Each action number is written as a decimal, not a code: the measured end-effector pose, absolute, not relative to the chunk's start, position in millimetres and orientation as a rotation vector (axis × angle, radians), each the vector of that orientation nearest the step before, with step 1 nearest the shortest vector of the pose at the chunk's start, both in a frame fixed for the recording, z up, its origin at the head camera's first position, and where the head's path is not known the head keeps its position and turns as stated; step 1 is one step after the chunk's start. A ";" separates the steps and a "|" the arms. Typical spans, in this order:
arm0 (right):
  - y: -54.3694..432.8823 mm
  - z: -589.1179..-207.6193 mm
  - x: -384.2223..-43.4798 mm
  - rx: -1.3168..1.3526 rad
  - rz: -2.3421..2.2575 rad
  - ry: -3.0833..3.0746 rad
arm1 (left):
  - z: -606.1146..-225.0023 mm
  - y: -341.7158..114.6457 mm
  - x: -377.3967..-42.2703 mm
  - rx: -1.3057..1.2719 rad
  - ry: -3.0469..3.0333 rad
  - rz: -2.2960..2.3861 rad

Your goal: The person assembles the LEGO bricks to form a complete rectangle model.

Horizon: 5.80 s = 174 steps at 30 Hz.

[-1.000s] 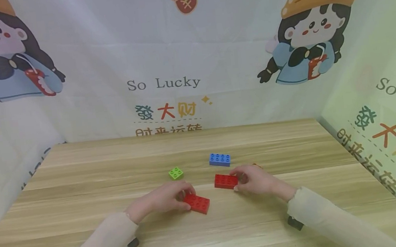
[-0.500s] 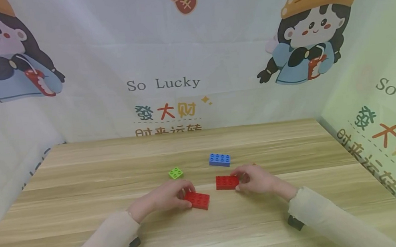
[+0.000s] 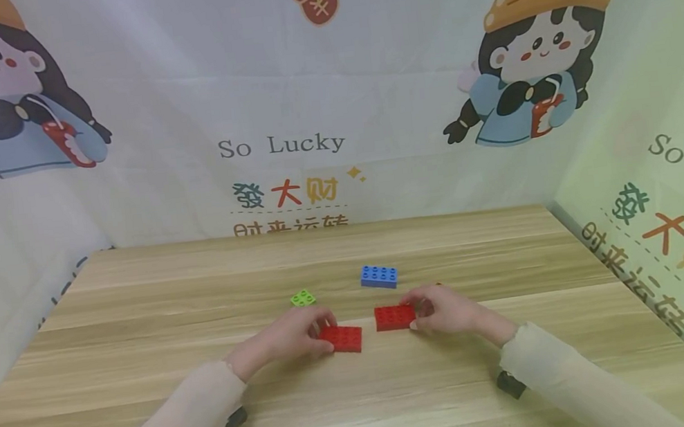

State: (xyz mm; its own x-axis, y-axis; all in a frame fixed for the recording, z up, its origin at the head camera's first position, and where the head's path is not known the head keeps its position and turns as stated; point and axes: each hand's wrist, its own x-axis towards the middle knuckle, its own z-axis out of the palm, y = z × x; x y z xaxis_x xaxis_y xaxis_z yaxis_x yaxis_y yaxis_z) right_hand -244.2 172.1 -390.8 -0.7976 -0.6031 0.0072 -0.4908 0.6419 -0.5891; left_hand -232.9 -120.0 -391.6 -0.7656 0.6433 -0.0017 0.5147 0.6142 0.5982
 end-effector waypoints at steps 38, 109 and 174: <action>172.7 -389.5 -243.1 -0.932 -0.860 2.635 | -392.1 -105.4 -244.9 0.940 2.709 0.798; 159.6 -364.0 -280.5 -0.725 -1.124 2.720 | -393.9 -103.7 -246.2 0.972 2.703 0.829; 137.6 -385.8 -312.4 -0.669 -0.743 2.798 | -391.2 -102.8 -244.4 0.962 2.696 0.850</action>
State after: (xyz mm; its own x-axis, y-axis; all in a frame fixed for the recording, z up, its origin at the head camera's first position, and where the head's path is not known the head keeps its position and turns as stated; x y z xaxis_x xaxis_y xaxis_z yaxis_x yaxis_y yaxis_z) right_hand -312.4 137.6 -385.8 -0.8850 -0.4631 -0.0477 -0.3786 0.7755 -0.5053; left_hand -244.4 -102.8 -391.2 -0.7815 0.6224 0.0430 0.5344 0.6323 0.5609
